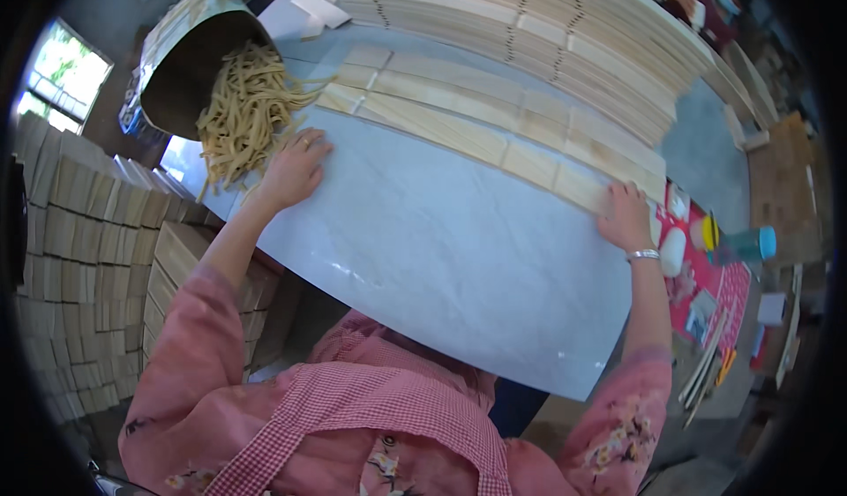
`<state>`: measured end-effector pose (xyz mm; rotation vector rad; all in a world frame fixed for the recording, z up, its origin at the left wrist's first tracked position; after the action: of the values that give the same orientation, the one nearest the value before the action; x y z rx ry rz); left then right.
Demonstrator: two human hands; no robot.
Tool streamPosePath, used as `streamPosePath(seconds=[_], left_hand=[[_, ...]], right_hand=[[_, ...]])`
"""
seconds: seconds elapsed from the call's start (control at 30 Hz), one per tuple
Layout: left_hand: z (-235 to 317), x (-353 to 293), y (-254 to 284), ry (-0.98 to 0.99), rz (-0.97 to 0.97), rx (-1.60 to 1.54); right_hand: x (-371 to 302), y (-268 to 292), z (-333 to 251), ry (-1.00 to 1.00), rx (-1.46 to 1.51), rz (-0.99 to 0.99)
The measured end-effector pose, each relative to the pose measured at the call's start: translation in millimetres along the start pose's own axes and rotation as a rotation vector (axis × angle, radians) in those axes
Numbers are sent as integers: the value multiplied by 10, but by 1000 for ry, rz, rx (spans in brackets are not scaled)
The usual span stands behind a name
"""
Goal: Assembling wooden boxes by applying glue to the joints and securing them with a pneumatic nail gun.
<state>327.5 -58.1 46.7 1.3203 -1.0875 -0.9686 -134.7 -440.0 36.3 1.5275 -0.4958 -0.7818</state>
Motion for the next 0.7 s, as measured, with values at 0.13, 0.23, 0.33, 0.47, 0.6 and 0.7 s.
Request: streamPosePath(seconds=[0.13, 0.23, 0.33, 0.47, 0.6, 0.7], left_hand=[[-339, 199, 74, 85, 49, -230], [-149, 614, 324, 10, 134, -121], [-189, 920, 410, -127, 272, -56], [-451, 1029, 169, 61, -124, -52], [-464, 983, 164, -77, -164, -225], [-337, 869, 321, -113, -168, -263]], right_hand=[[-111, 166, 3, 59, 49, 42], [-379, 392, -14, 6, 135, 111], [-415, 410, -149, 106, 126, 247], [-513, 486, -402, 34, 15, 325], [-734, 540, -351, -74, -122, 255], [-914, 616, -342, -106, -98, 178]])
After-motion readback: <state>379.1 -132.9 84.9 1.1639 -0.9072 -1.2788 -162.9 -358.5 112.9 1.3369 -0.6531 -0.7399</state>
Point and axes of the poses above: each hand's wrist, its own x-axis towards the middle knuckle, its own y-axis out of the back of the hand, z = x × y, the point moved 5 cm from there along x, towards the middle knuckle, and after that the axes turned 9 degrees about -z, right-handed, at the moved point
